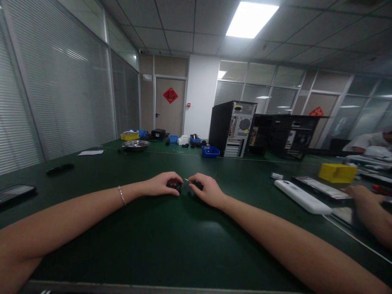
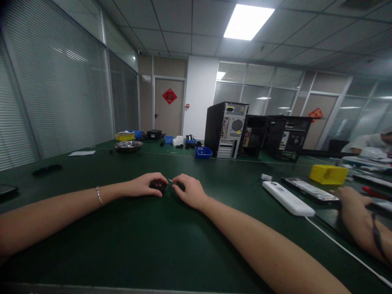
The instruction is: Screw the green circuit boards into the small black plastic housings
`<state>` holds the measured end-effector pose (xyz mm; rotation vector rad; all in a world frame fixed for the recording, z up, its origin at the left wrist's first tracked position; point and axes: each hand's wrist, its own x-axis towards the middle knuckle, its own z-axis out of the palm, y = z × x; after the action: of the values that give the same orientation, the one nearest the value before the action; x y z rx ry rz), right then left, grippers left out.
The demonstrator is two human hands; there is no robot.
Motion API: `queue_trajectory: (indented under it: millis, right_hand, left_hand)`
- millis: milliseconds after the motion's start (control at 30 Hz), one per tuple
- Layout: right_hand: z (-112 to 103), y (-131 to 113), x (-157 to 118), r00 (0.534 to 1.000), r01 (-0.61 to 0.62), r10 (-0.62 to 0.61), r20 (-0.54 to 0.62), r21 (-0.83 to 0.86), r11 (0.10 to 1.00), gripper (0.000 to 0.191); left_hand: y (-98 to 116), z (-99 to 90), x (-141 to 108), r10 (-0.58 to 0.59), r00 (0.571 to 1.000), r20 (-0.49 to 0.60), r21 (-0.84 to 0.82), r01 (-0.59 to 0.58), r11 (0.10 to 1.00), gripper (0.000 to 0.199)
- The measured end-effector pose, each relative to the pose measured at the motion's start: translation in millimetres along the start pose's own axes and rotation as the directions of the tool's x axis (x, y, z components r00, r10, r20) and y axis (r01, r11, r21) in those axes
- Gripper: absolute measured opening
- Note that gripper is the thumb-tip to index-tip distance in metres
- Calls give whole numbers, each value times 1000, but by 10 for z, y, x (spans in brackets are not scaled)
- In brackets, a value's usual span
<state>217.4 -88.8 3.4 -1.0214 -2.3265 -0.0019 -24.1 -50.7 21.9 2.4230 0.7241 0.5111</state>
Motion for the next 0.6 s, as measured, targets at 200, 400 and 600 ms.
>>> queue_trajectory:
  millis: [200, 400, 600]
  right_hand:
    - [-48, -85, 0, 998, 50, -52, 44, 28, 998, 23]
    - [-49, -156, 1, 993, 76, -78, 84, 18, 997, 21]
    - [-20, -157, 23, 995, 42, -39, 92, -27, 999, 20]
  left_hand:
    - [-115, 92, 51, -96, 991, -92, -122, 84, 989, 47]
    - [-135, 112, 59, -98, 981, -165, -135, 76, 988, 55]
    - [-101, 124, 63, -102, 971, -216, -103, 81, 991, 50]
